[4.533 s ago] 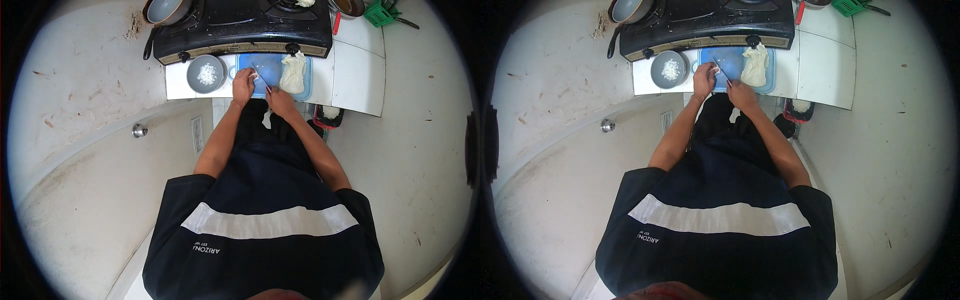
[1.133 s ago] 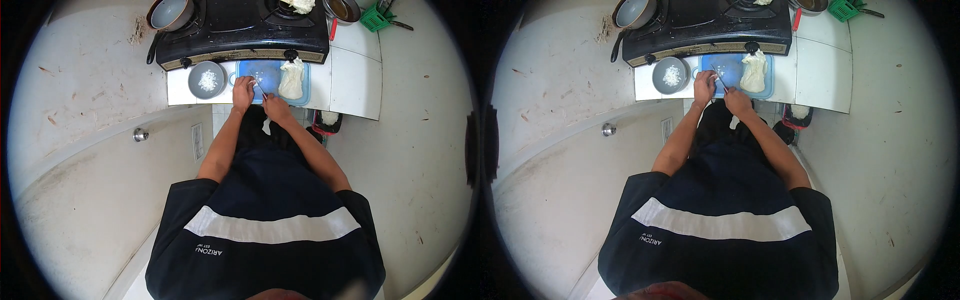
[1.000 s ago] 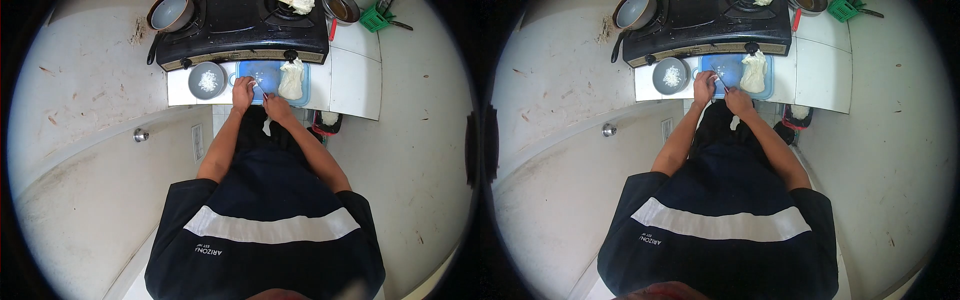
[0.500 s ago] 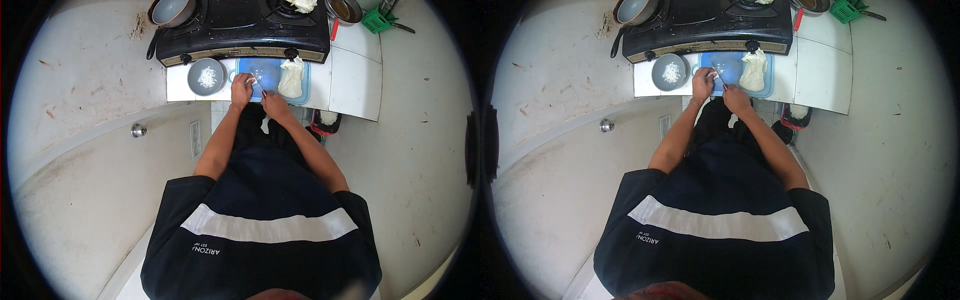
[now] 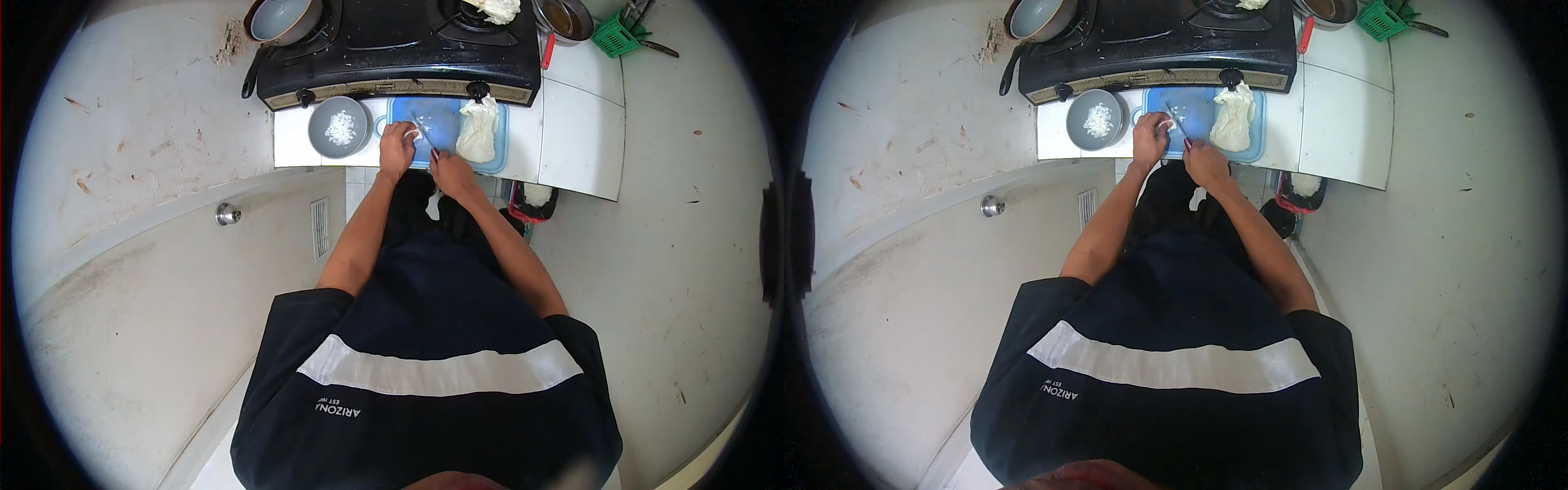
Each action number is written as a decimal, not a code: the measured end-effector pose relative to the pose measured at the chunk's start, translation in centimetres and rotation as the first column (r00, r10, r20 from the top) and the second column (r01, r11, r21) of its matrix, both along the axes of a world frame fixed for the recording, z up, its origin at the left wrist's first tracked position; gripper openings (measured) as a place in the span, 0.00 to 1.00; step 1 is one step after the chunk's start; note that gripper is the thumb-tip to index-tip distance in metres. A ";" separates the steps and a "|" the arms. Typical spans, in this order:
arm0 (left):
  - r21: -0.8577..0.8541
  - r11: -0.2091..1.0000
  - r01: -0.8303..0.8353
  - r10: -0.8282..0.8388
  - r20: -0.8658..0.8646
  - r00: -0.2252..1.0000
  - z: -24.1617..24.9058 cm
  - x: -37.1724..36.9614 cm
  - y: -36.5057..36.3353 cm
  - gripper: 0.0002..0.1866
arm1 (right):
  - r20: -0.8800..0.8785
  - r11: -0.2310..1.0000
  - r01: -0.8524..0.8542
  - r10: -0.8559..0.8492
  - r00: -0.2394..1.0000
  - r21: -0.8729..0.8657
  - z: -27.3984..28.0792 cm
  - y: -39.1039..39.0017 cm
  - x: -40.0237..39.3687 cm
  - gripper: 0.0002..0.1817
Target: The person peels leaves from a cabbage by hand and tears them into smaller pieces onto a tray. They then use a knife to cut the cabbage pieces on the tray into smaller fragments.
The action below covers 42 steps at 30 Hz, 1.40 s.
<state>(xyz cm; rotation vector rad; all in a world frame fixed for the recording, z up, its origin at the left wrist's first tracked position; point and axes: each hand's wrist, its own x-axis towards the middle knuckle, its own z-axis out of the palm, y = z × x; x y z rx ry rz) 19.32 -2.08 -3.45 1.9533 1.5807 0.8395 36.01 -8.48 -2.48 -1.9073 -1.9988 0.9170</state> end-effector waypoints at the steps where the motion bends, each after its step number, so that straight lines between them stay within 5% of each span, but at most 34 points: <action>1: -0.003 1.000 -0.003 0.003 -0.001 1.000 0.0 0.0 0.0 0.06 | 0.001 1.000 0.000 0.000 1.000 0.000 0.1 -0.2 0.0 0.23; 42: 0.026 1.000 0.007 -0.007 0.012 1.000 -0.1 0.1 -0.2 0.05 | 0.050 0.995 -0.084 0.082 0.995 0.043 -1.1 1.0 -1.0 0.21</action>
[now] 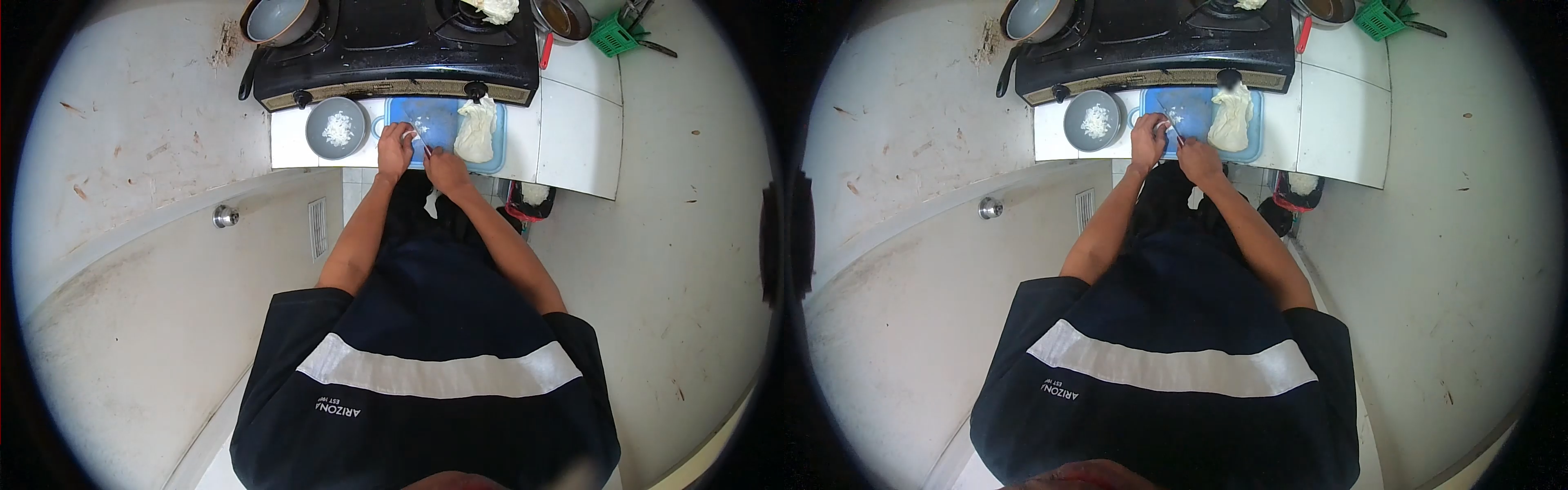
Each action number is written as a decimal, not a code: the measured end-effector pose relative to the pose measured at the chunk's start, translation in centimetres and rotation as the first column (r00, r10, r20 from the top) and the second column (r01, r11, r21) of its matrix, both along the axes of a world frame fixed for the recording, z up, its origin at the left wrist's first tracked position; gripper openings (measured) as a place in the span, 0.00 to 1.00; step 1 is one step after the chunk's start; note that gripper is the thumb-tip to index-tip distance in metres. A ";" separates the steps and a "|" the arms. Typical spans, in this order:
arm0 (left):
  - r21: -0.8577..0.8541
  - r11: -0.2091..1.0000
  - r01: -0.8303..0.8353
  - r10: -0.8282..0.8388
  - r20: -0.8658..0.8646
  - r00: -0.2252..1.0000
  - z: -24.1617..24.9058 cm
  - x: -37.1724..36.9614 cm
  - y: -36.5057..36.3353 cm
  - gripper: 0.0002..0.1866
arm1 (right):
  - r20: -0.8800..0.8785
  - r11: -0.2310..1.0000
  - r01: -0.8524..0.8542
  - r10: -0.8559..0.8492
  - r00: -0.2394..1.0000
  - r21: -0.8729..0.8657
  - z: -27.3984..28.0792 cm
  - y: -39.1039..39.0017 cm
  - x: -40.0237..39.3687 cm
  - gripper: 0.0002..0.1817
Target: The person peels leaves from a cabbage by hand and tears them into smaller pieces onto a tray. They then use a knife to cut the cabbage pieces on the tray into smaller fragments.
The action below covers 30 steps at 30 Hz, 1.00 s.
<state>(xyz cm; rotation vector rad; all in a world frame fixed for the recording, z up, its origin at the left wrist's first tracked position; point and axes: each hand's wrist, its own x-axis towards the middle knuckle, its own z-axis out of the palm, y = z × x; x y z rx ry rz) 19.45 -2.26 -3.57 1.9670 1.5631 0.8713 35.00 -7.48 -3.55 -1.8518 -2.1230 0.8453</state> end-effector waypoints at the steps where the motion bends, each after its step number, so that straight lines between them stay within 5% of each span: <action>1: -0.003 1.000 -0.010 0.010 -0.001 1.000 0.0 0.0 0.0 0.06 | 0.002 1.000 -0.002 0.002 1.000 0.004 0.2 -0.3 0.2 0.21; 21: -0.032 0.999 -0.039 0.039 -0.021 0.999 0.2 0.0 -0.2 0.06 | -0.010 0.991 0.070 -0.071 0.997 -0.118 0.0 -2.7 1.0 0.23; 30: -0.024 1.000 -0.007 0.007 -0.006 1.000 0.2 -0.2 0.1 0.06 | -0.076 0.996 0.089 -0.088 0.993 0.012 -0.5 0.1 0.1 0.23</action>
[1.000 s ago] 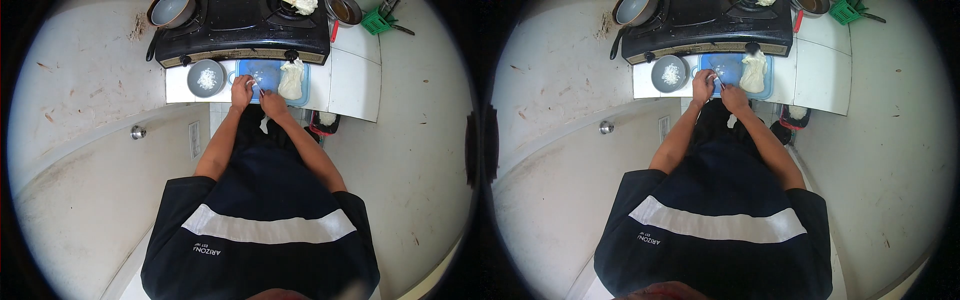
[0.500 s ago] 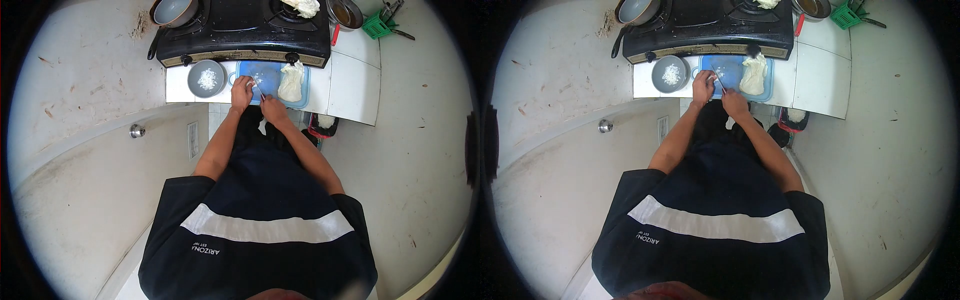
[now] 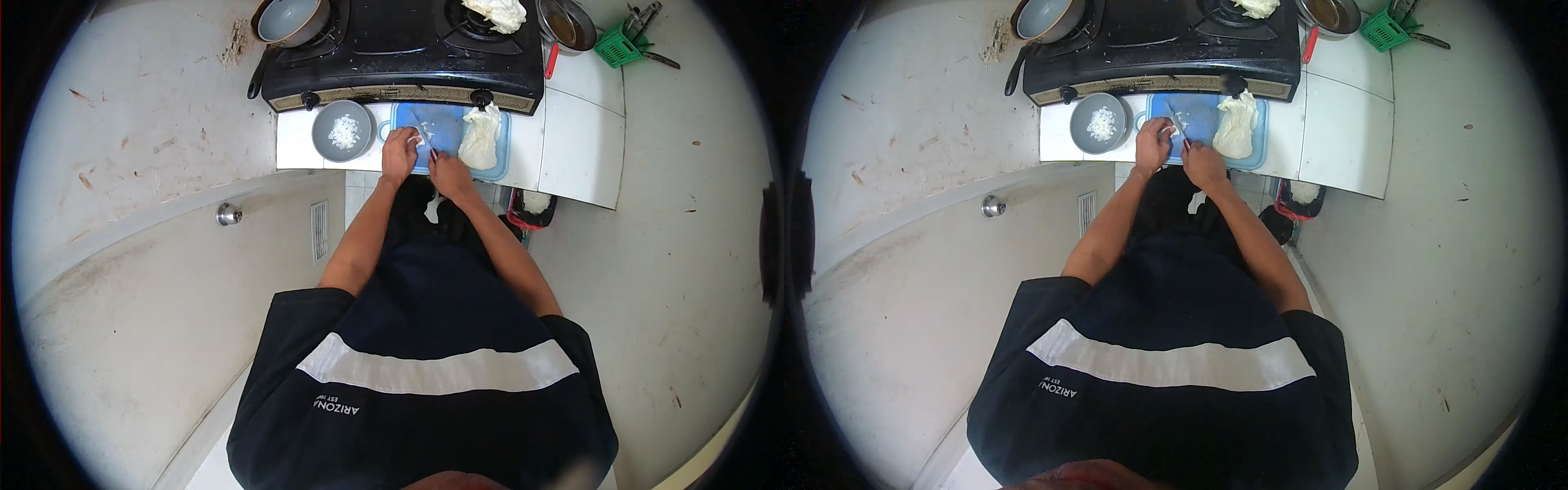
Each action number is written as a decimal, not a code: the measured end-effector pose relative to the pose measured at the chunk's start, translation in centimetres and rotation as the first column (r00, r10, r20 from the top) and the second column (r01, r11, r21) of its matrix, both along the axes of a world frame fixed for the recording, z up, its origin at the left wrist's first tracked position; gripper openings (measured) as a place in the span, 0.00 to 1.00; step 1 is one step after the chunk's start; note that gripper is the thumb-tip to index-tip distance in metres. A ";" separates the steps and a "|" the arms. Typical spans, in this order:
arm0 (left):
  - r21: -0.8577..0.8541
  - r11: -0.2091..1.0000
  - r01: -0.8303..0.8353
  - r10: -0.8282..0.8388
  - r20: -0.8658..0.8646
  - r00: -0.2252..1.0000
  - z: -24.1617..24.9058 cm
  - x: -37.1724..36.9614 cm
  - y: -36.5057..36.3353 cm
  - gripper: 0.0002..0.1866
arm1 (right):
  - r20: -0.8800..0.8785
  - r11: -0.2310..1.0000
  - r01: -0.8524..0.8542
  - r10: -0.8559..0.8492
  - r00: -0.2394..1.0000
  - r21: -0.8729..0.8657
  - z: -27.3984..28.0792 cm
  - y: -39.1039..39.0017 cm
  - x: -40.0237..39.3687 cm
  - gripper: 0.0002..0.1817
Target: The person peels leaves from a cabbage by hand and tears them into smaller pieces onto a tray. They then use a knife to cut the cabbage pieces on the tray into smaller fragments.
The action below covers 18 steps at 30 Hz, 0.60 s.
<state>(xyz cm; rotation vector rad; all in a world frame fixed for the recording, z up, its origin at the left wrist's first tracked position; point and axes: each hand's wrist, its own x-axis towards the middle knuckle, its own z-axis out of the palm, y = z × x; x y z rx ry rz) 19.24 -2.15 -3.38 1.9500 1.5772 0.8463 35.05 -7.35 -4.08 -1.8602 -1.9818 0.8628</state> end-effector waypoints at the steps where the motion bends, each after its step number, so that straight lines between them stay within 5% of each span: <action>1: -0.007 1.000 -0.001 0.001 -0.001 1.000 0.1 0.0 0.0 0.06 | -0.001 1.000 0.000 0.000 1.000 0.001 0.1 -0.1 0.0 0.23; 18: 0.020 1.000 -0.002 0.002 -0.005 1.000 0.2 0.2 -0.2 0.04 | 0.024 0.998 -0.033 0.032 0.999 0.052 -0.5 -0.2 -0.5 0.22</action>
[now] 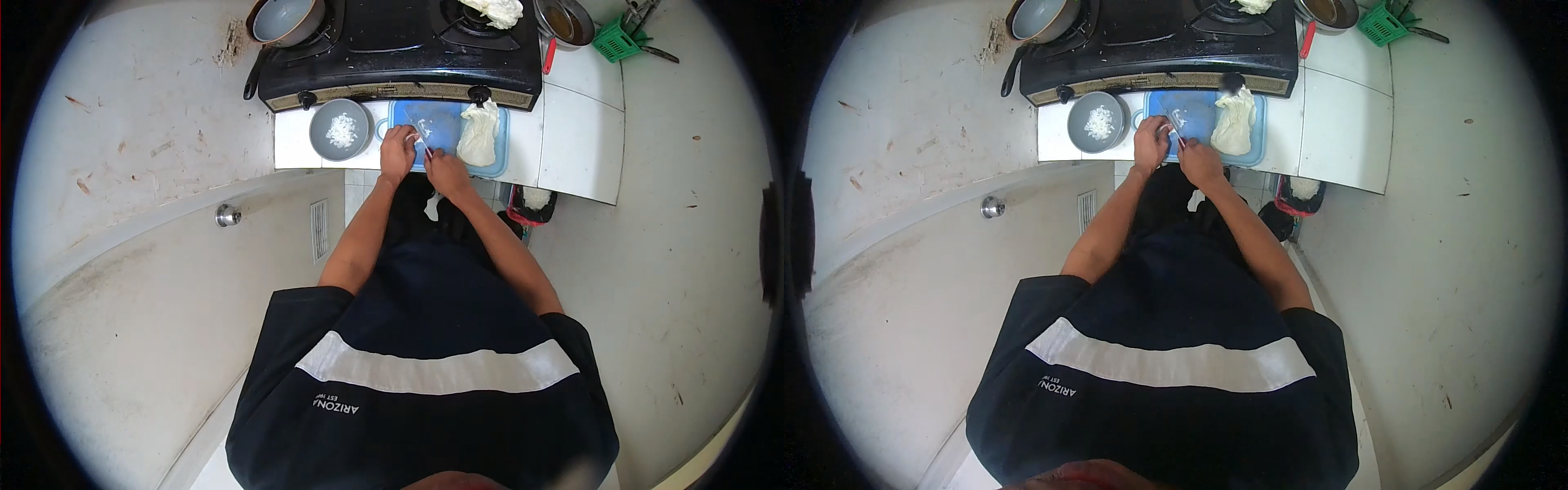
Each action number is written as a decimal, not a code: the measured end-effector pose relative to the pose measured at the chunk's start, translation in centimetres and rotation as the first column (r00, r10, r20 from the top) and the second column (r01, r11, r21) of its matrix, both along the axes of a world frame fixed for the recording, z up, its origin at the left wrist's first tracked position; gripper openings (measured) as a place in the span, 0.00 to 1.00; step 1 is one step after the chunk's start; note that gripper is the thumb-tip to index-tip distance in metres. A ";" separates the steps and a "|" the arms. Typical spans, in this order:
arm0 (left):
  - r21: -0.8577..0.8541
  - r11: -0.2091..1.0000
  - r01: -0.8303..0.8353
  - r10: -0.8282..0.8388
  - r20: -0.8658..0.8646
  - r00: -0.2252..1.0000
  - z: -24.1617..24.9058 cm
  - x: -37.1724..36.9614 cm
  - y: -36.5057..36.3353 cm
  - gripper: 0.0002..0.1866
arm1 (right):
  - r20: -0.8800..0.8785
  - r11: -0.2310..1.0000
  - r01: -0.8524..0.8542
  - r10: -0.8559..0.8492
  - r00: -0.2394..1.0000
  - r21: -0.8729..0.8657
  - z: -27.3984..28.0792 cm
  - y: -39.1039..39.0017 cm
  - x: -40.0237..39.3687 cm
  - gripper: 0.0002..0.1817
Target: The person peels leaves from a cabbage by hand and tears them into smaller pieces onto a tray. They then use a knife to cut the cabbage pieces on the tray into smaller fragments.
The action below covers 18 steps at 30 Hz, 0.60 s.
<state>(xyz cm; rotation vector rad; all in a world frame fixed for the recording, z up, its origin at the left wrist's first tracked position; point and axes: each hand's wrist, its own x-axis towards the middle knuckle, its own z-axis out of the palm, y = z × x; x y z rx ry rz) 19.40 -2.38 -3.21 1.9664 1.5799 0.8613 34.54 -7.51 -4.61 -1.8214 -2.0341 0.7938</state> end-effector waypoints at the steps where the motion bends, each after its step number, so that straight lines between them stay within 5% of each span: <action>1: 0.002 1.000 0.003 -0.003 -0.009 1.000 0.1 0.0 -0.1 0.04 | 0.001 1.000 0.002 -0.002 1.000 0.002 0.1 -0.2 0.1 0.22; 18: -0.025 0.999 -0.033 0.034 0.023 0.999 -0.3 0.0 -0.3 0.05 | 0.045 0.999 0.013 -0.010 0.999 -0.050 0.9 -1.3 0.2 0.22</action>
